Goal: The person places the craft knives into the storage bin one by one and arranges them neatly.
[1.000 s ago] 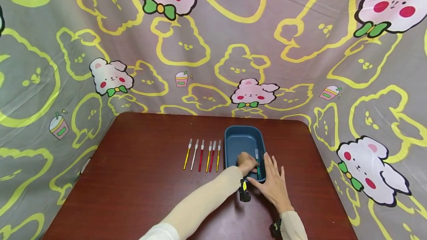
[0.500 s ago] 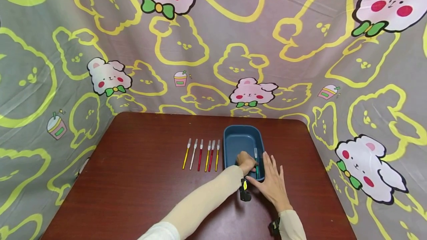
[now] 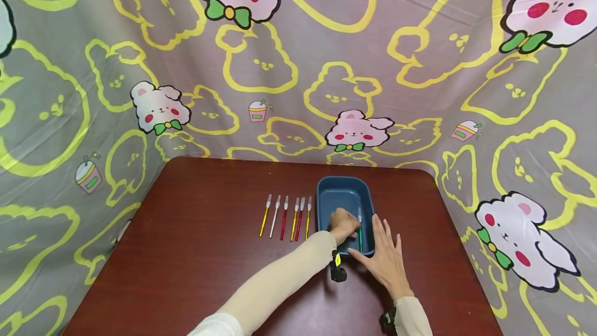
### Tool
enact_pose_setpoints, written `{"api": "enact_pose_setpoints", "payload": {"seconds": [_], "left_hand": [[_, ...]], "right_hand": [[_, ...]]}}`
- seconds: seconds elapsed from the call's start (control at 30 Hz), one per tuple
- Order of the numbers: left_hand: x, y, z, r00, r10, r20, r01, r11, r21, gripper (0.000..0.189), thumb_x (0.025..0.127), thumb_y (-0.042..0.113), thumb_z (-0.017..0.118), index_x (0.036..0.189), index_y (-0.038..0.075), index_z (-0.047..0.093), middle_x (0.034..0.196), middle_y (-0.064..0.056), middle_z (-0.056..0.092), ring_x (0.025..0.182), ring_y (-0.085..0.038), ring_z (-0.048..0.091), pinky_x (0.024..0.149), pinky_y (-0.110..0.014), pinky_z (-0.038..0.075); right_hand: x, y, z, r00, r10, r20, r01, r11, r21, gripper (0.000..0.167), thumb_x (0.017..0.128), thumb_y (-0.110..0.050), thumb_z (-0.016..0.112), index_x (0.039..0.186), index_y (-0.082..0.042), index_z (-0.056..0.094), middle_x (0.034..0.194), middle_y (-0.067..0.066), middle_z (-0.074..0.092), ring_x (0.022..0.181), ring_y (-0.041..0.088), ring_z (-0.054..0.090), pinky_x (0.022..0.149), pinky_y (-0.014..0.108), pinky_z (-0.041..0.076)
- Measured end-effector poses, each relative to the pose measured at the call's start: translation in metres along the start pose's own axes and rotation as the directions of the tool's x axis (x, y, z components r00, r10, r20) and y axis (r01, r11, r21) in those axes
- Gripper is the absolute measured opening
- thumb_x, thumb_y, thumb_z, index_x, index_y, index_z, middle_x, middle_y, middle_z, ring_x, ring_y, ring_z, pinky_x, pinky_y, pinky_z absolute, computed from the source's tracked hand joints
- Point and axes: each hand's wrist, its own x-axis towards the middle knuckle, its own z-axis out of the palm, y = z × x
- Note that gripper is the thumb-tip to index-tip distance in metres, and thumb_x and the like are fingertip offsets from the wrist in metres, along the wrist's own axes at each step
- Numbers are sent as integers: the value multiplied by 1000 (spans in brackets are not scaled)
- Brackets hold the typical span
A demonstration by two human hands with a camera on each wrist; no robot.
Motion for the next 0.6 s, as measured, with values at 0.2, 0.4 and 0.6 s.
{"api": "enact_pose_setpoints", "payload": {"seconds": [0.2, 0.4, 0.6], "left_hand": [[-4, 9, -16, 992, 37, 118, -26, 995, -98, 20, 80, -1, 88, 69, 10, 76, 49, 1, 62, 37, -9, 57, 38, -19, 45], [-8, 17, -36, 978, 82, 193, -50, 985, -162, 10, 82, -4, 87, 81, 2, 79, 65, -12, 72, 40, -10, 59, 44, -24, 54], [-11, 18, -60, 954, 149, 258, -89, 969, -232, 5, 86, -3, 84, 88, 0, 80, 66, -6, 73, 50, -17, 69, 62, -41, 64]], "right_hand": [[0, -1, 1, 1000, -1, 0, 1, 1000, -2, 114, 87, -57, 79, 169, -5, 18, 169, 25, 29, 154, 51, 24, 117, 78, 13], [2, -1, 1, 1000, 18, 21, -18, 1000, -1, 115, 88, -57, 78, 169, -6, 16, 168, 27, 29, 153, 52, 23, 117, 78, 12], [2, -1, 2, 999, 25, 25, -25, 1000, -2, 115, 88, -58, 78, 169, -7, 15, 169, 27, 28, 154, 51, 22, 116, 79, 12]]}}
